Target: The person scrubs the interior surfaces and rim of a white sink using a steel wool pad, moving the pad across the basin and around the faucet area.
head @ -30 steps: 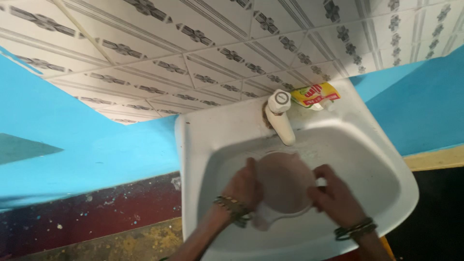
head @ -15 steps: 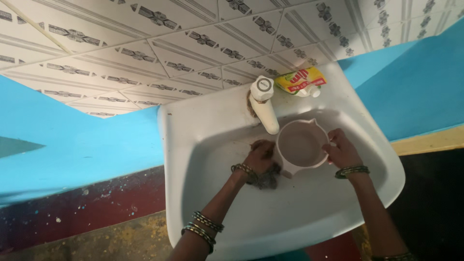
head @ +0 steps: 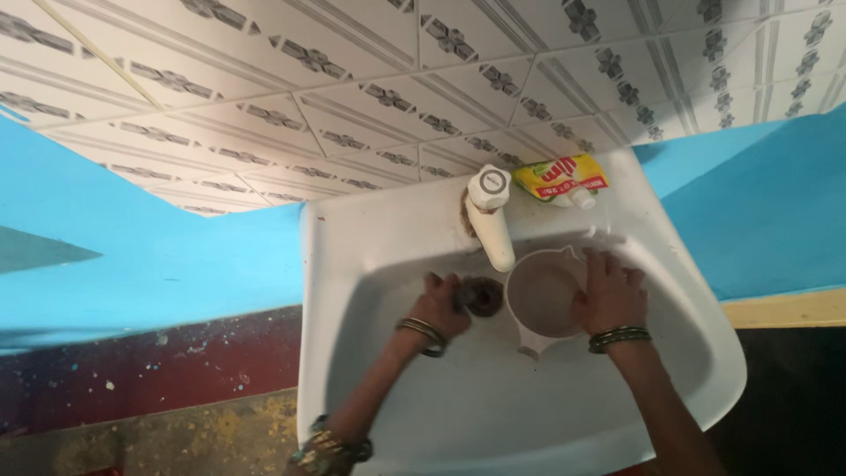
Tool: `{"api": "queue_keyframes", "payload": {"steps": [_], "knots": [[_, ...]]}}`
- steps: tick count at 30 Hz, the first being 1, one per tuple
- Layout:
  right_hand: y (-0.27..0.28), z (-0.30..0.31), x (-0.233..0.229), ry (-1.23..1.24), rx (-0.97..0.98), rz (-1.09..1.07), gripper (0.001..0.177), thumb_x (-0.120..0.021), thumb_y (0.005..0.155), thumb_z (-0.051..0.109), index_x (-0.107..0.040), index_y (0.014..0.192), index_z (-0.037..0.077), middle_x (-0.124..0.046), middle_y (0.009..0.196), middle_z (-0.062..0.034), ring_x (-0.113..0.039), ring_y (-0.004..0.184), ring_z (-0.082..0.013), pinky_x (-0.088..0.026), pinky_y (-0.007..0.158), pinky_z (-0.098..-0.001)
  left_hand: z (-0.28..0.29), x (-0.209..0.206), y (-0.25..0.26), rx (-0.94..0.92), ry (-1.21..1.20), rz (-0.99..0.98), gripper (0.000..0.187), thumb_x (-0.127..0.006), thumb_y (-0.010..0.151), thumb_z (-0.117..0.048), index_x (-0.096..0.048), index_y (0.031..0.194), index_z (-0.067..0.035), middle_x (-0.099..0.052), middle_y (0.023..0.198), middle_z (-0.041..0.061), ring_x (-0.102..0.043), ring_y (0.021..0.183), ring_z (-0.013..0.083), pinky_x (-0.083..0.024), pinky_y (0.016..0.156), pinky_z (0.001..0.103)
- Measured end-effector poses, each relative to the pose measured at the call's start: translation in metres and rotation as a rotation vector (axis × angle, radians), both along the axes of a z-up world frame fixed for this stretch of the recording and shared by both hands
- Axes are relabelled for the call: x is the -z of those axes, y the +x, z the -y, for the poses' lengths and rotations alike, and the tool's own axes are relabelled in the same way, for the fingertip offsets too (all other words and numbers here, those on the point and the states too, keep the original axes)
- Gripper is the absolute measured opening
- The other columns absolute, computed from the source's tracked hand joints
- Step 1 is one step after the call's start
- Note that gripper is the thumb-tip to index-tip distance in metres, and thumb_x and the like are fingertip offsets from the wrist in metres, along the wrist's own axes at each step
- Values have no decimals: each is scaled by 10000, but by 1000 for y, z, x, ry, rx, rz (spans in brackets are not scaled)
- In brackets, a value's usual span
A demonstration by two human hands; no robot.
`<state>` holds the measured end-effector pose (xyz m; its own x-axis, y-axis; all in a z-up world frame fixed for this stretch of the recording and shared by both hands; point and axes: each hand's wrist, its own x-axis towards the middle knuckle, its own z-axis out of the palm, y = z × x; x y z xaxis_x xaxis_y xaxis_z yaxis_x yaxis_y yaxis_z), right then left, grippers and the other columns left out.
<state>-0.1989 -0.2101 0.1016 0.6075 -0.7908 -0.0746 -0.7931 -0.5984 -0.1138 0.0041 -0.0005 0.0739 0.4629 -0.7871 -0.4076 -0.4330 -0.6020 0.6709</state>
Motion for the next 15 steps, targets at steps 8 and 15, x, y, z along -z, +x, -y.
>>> {"api": "queue_keyframes", "payload": {"steps": [8,15], "knots": [[54,-87,-65,56,-438,682,406,-631,880,140,-595,1284,133,-637,1273,-121,-613,1187,-318,-518,973,-467,-19,-73,71,-296,-283,-496,452,-652,771,-111,-633,1221,-140,-734,1059,188,-690,891,295,-577,740,397],[165,-148,-39,231,-351,632,532,-584,937,52,-446,1434,-76,-410,1509,-324,-391,1367,-493,-386,1088,-516,-11,-64,83,-263,-719,359,525,-639,858,-87,-498,1359,-15,-650,1162,234,-596,1030,404,-437,1003,478]]}}
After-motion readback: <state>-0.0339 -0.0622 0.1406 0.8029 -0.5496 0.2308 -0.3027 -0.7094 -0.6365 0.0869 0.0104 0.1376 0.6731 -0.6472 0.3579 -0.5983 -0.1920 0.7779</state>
